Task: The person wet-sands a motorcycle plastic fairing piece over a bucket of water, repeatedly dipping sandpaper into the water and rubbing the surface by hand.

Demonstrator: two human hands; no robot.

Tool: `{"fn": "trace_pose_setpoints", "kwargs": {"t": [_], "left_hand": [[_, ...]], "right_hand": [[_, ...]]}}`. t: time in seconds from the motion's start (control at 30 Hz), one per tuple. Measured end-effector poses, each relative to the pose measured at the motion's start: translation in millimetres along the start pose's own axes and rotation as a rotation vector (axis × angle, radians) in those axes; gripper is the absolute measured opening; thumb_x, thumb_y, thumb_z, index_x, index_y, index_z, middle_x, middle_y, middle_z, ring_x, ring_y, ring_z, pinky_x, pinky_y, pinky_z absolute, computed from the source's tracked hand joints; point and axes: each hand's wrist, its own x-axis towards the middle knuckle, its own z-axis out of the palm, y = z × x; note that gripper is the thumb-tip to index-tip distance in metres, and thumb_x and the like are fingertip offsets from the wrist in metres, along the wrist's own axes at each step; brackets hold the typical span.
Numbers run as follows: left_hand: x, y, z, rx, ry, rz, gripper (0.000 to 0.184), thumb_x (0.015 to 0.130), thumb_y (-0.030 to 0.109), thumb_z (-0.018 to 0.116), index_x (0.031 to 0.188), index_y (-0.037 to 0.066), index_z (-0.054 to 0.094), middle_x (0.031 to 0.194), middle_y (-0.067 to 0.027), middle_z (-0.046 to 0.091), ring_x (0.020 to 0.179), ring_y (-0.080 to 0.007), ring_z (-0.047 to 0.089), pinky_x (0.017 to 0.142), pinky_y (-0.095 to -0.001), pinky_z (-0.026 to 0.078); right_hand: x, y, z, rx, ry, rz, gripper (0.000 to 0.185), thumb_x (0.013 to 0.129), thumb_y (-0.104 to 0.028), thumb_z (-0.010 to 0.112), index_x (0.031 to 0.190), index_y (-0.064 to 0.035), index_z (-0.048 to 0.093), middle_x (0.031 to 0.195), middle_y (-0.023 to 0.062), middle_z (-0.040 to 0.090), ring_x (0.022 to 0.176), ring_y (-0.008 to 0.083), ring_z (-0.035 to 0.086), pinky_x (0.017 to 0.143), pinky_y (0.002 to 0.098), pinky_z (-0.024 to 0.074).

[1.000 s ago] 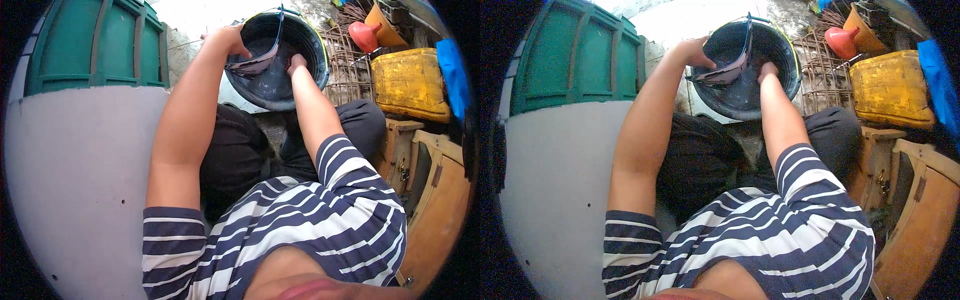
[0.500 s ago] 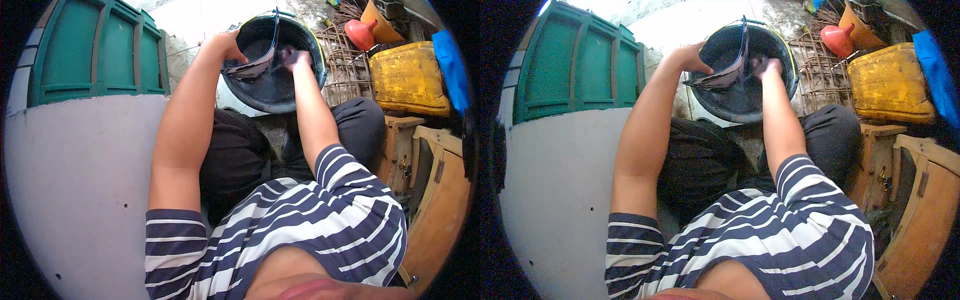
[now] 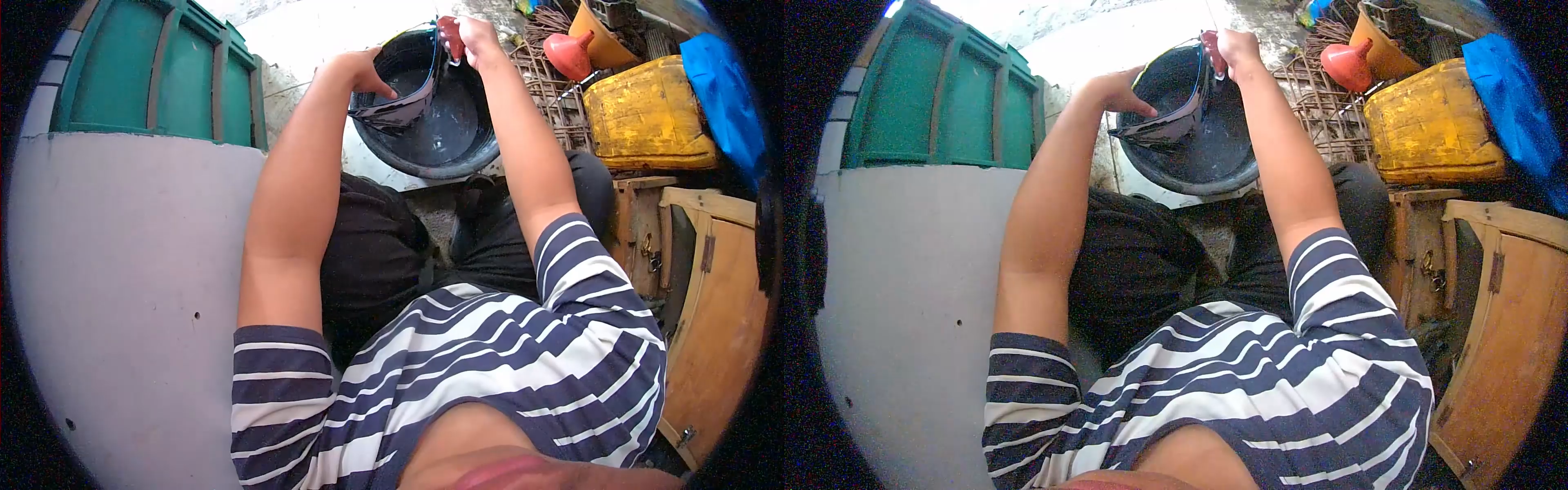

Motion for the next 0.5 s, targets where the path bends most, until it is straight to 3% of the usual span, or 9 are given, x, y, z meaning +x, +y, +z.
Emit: {"fn": "trace_pose_setpoints", "kwargs": {"t": [0.1, 0.3, 0.43, 0.5], "left_hand": [[-4.5, 7.3, -4.6, 0.021, -0.046, -0.051, 0.125, 0.065, 0.057, 0.096, 0.165, 0.011, 0.036, 0.153, -0.0222, 0.058, 0.142, -0.0374, 0.055, 0.119, -0.0449, 0.044], [-7.1, 17.9, -10.2, 0.078, -0.008, 0.012, 0.129, 0.064, 0.060, 0.094, 0.165, 0.008, 0.034, 0.154, -0.0237, 0.056, 0.142, -0.0385, 0.054, 0.119, -0.0443, 0.044], [-7.8, 16.7, -1.9, 0.062, 0.011, 0.021, 0.128, 0.065, 0.060, 0.094, 0.166, 0.010, 0.034, 0.154, -0.0251, 0.055, 0.142, -0.0390, 0.055, 0.118, -0.0455, 0.044], [-12.8, 17.5, 4.2, 0.061, 0.039, 0.024, 0.127, 0.065, 0.060, 0.094, 0.166, 0.011, 0.034, 0.153, -0.0254, 0.056, 0.142, -0.0393, 0.055, 0.118, -0.0459, 0.045]], "right_hand": [[-15.3, 10.0, -5.5, 0.117, 0.095, 0.026, 0.025, 0.099, -0.015, 0.053, 0.095, -0.0028, 0.075, 0.082, 0.0101, 0.073, 0.061, 0.0203, 0.065, 0.053, 0.0359, 0.0514], [-0.8, 98.0, -39.5, 0.128, 0.148, 0.332, 0.026, 0.096, -0.011, 0.047, 0.093, -0.0021, 0.072, 0.080, 0.0130, 0.071, 0.064, 0.0267, 0.068, 0.053, 0.0441, 0.0568], [40.0, 180.8, -56.4, 0.189, 0.144, 0.545, 0.024, 0.100, -0.018, 0.049, 0.092, -0.0070, 0.069, 0.080, 0.0107, 0.070, 0.067, 0.0278, 0.066, 0.056, 0.0411, 0.0546], [56.9, 222.1, -63.0, 0.334, 0.263, 0.639, 0.025, 0.100, -0.020, 0.053, 0.108, -0.0050, 0.072, 0.098, 0.0144, 0.075, 0.084, 0.0344, 0.072, 0.068, 0.0445, 0.0593]]}}
